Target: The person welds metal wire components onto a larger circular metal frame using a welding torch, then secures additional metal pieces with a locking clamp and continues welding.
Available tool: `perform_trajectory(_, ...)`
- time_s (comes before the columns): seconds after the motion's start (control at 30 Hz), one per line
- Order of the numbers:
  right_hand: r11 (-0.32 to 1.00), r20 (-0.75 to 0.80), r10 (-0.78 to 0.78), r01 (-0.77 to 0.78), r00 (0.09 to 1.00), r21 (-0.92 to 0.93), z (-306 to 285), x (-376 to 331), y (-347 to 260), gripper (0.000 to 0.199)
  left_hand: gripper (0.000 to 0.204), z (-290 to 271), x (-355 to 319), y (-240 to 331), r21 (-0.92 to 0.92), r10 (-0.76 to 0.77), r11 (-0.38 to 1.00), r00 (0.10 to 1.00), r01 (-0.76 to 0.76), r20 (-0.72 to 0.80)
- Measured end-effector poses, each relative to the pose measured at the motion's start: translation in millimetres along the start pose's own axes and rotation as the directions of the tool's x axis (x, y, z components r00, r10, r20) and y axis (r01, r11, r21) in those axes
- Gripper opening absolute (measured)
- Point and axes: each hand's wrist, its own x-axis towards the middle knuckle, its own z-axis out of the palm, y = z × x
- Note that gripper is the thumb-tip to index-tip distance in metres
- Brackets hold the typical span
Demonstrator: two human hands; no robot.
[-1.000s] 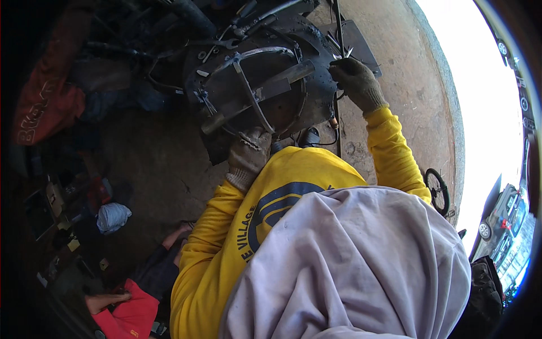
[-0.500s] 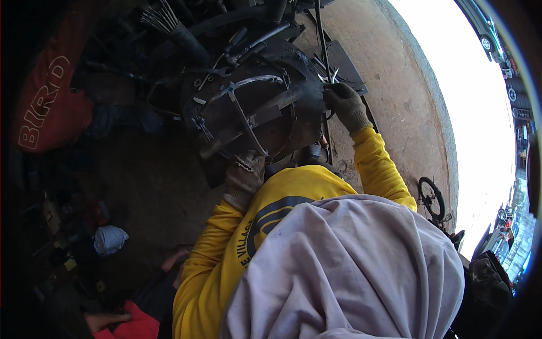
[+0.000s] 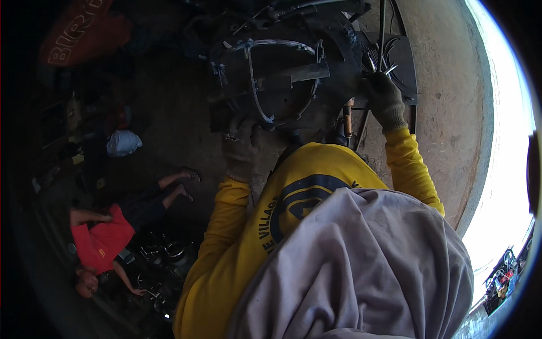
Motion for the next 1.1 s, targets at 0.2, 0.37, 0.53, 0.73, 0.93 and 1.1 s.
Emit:
perform_trajectory(0.2,0.995,0.059,-0.009,0.004,0.998,0.095,-7,17,-6,0.026,0.019,-9,1,34,0.070,-0.024,0.997,0.965,0.043,-0.261)
perform_trajectory(0.37,0.986,0.127,0.010,-0.031,0.992,0.167,-14,26,-9,0.030,0.028,-7,16,67,-0.145,0.075,0.984,0.980,-0.103,-0.185)
perform_trajectory(0.53,0.935,-0.039,0.203,-0.182,0.978,0.304,-33,64,-16,0.038,0.033,10,40,89,-0.135,-0.023,0.990,0.993,0.039,0.120)
perform_trajectory(0.73,0.969,-0.300,-0.091,0.155,0.950,0.195,-77,180,-8,0.027,0.022,20,50,85,-0.155,-0.031,0.986,0.983,0.060,0.179)
perform_trajectory(0.93,0.910,-0.129,-0.194,0.227,0.973,0.346,-60,308,12,0.032,0.017,18,56,90,-0.159,-0.016,0.987,0.996,0.030,0.090)
perform_trajectory(1.1,0.971,-0.269,-0.238,0.219,0.933,-0.098,-51,291,-15,0.039,0.017,28,48,84,-0.137,-0.040,0.990,0.998,0.046,0.047)
